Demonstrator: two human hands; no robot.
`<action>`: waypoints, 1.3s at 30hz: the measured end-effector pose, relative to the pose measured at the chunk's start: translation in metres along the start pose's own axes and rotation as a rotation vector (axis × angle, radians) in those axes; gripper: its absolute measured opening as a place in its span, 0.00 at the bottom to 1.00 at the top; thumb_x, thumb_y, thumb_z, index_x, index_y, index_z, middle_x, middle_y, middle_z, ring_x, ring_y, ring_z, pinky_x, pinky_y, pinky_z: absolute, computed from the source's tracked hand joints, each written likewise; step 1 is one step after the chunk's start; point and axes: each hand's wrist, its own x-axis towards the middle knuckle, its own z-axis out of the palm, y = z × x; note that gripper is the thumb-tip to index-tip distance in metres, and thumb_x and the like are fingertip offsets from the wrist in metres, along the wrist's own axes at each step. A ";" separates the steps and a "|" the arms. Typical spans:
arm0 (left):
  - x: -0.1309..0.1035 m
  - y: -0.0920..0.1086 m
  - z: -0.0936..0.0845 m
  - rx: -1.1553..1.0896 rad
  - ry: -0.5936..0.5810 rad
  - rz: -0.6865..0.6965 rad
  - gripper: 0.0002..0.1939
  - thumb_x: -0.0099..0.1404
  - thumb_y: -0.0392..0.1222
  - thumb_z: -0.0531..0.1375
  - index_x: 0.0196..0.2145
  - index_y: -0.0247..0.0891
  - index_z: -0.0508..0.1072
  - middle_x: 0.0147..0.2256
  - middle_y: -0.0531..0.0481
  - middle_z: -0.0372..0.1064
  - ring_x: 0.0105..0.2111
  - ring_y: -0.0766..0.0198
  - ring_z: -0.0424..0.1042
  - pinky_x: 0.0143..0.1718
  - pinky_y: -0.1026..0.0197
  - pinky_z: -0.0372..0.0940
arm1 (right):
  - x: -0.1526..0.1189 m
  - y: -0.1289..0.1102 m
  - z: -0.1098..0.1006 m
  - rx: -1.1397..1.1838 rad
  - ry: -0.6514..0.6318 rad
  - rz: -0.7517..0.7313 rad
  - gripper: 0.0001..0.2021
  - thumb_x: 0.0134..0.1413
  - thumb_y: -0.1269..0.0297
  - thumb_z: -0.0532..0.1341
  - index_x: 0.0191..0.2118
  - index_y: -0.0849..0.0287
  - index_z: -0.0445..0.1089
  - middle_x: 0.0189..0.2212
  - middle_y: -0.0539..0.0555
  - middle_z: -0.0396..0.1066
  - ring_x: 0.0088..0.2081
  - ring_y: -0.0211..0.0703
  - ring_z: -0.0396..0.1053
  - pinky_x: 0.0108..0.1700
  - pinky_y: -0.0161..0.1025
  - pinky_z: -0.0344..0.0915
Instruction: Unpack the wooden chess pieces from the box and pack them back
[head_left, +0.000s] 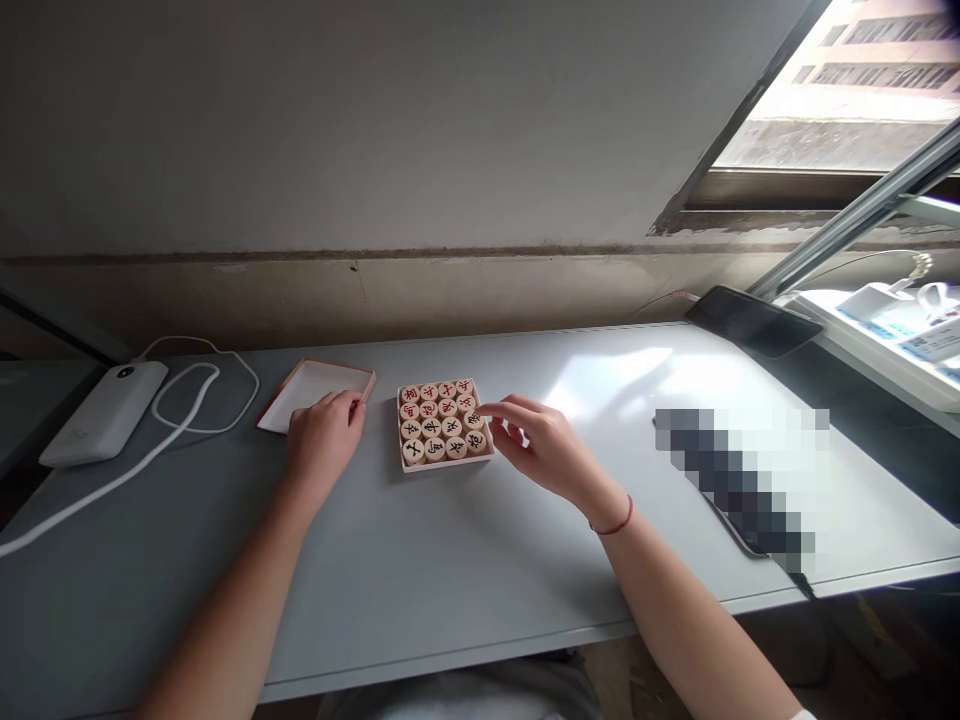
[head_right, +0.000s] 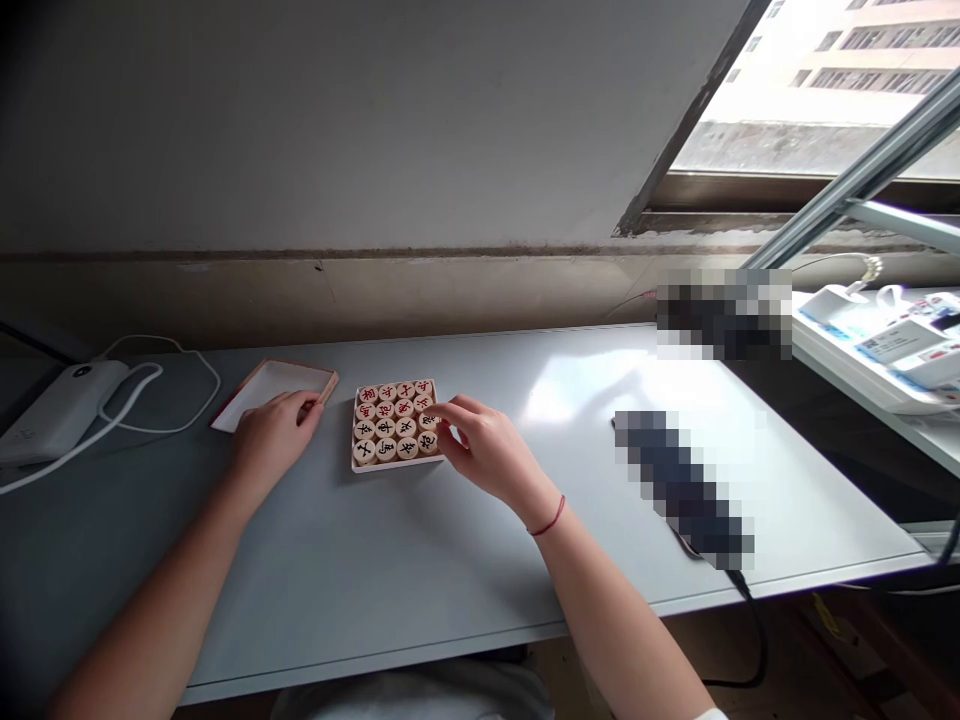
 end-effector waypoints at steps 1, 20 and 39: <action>0.002 -0.001 -0.002 -0.120 0.042 -0.014 0.11 0.64 0.42 0.53 0.37 0.38 0.74 0.35 0.44 0.73 0.36 0.53 0.72 0.39 0.53 0.63 | 0.000 -0.001 0.000 0.009 0.028 0.001 0.14 0.60 0.70 0.52 0.46 0.55 0.71 0.32 0.53 0.69 0.24 0.34 0.63 0.29 0.35 0.62; -0.007 0.046 -0.010 -1.552 -0.241 -0.670 0.24 0.61 0.39 0.61 0.55 0.44 0.64 0.35 0.52 0.75 0.28 0.68 0.74 0.29 0.66 0.70 | 0.005 -0.014 0.017 0.859 0.090 0.348 0.24 0.60 0.53 0.56 0.59 0.50 0.54 0.32 0.50 0.68 0.28 0.36 0.65 0.29 0.36 0.66; -0.011 0.027 0.010 -0.580 -0.331 -0.345 0.12 0.60 0.49 0.52 0.37 0.41 0.67 0.29 0.52 0.73 0.27 0.62 0.72 0.28 0.63 0.63 | 0.002 -0.009 0.014 0.436 -0.129 0.485 0.19 0.58 0.51 0.51 0.51 0.52 0.62 0.25 0.48 0.69 0.24 0.37 0.61 0.24 0.33 0.56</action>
